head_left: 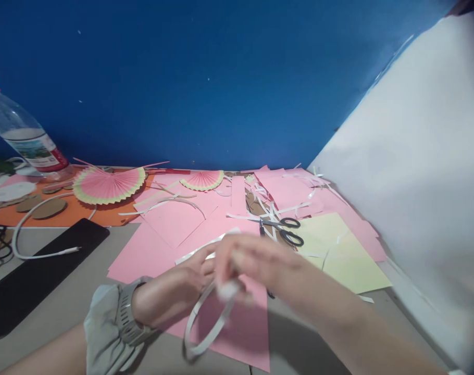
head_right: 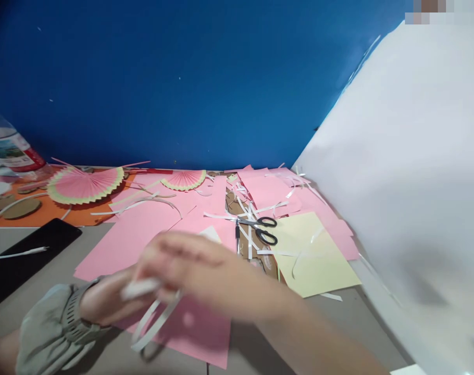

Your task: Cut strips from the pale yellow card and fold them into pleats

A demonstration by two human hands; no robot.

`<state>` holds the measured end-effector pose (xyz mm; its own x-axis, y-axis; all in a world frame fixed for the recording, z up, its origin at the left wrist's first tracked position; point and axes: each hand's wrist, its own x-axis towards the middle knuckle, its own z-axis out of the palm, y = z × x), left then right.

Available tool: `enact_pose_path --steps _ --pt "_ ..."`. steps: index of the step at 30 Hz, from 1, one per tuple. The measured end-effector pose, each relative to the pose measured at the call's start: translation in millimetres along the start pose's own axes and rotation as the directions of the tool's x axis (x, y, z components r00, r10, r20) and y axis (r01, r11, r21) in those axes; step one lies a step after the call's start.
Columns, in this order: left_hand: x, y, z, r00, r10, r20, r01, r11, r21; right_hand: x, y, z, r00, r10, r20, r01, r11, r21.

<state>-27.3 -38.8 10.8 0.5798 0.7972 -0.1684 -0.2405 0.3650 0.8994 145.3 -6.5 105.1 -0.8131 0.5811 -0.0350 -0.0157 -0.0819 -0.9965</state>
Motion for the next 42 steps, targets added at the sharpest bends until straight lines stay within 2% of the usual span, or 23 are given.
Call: enact_pose_path --steps 1,3,6,9,11,13,15,17,20,22,24,25,28,32,34,36,38,40,42 --pt "-1 4 1.3 1.0 0.018 -0.018 -0.019 0.999 -0.027 0 1 -10 0.995 -0.007 -0.096 0.016 0.995 0.094" --pt "-2 12 1.8 0.997 0.031 -0.07 -0.037 0.996 -0.08 1 5 -30 0.949 0.025 -0.314 0.042 0.978 0.205" --pt "-4 26 -3.3 0.984 0.02 -0.175 -0.034 0.997 -0.073 1 6 -61 0.877 0.102 -0.47 0.05 0.953 0.3" --pt "-8 42 -10.6 0.964 0.048 -0.261 -0.056 0.998 -0.021 1 -7 -86 0.835 0.066 -0.547 0.072 0.971 0.228" --pt "-12 53 -13.8 0.953 0.068 -0.296 -0.067 0.998 0.015 2 -19 -96 0.814 -0.017 -0.58 0.108 0.987 0.122" --pt "-19 61 -15.1 0.946 0.091 -0.31 -0.069 0.994 0.081 4 -28 -98 0.792 -0.086 -0.604 0.157 0.985 0.066" --pt "-28 63 -14.6 0.933 0.127 -0.336 -0.042 0.967 0.25 4 -28 -93 0.764 -0.148 -0.628 0.204 0.979 0.018" --pt "-41 59 -12.7 0.922 0.139 -0.362 0.05 0.883 0.467 -1 -16 -84 0.732 -0.204 -0.651 0.224 0.973 -0.053" --pt "-58 42 -7.1 0.941 0.046 -0.335 0.217 0.679 0.701 -18 15 -70 0.718 -0.197 -0.667 0.144 0.98 -0.135" --pt "-60 28 -1.4 0.959 0.051 -0.278 0.208 0.538 0.817 -31 34 -65 0.719 -0.154 -0.677 0.122 0.988 -0.094" --pt "-47 15 5.0 0.963 0.205 -0.173 0.092 0.354 0.931 -41 45 -65 0.712 -0.119 -0.692 0.13 0.991 -0.036" --pt "-34 10 8.0 0.954 0.292 -0.064 -0.004 0.227 0.974 -44 48 -65 0.708 -0.1 -0.699 0.135 0.991 -0.004" --pt "22 1 13.7 0.921 0.382 0.079 -0.135 0.123 0.983 -45 49 -67 0.709 -0.064 -0.703 0.147 0.987 0.058" --pt "100 5 12.4 0.831 0.45 0.329 -0.349 -0.039 0.936 -41 49 -65 0.729 -0.119 -0.674 0.179 0.984 0.02" --pt "125 8 11.2 0.788 0.487 0.376 -0.38 -0.095 0.92 -42 53 -65 0.748 -0.159 -0.644 0.196 0.981 -0.015" --pt "138 8 10.4 0.758 0.499 0.421 -0.409 -0.139 0.902 -44 61 -66 0.784 -0.179 -0.594 0.198 0.98 -0.034" --pt "141 6 9.3 0.745 0.476 0.468 -0.446 -0.167 0.879 -46 70 -70 0.809 -0.176 -0.56 0.193 0.981 -0.03" --pt "139 2 7.4 0.748 0.439 0.497 -0.471 -0.175 0.864 -47 77 -74 0.807 -0.16 -0.568 0.195 0.981 0.001" --pt "136 -3 4.8 0.76 0.408 0.506 -0.481 -0.169 0.86 -47 82 -80 0.785 -0.142 -0.603 0.208 0.977 0.041"
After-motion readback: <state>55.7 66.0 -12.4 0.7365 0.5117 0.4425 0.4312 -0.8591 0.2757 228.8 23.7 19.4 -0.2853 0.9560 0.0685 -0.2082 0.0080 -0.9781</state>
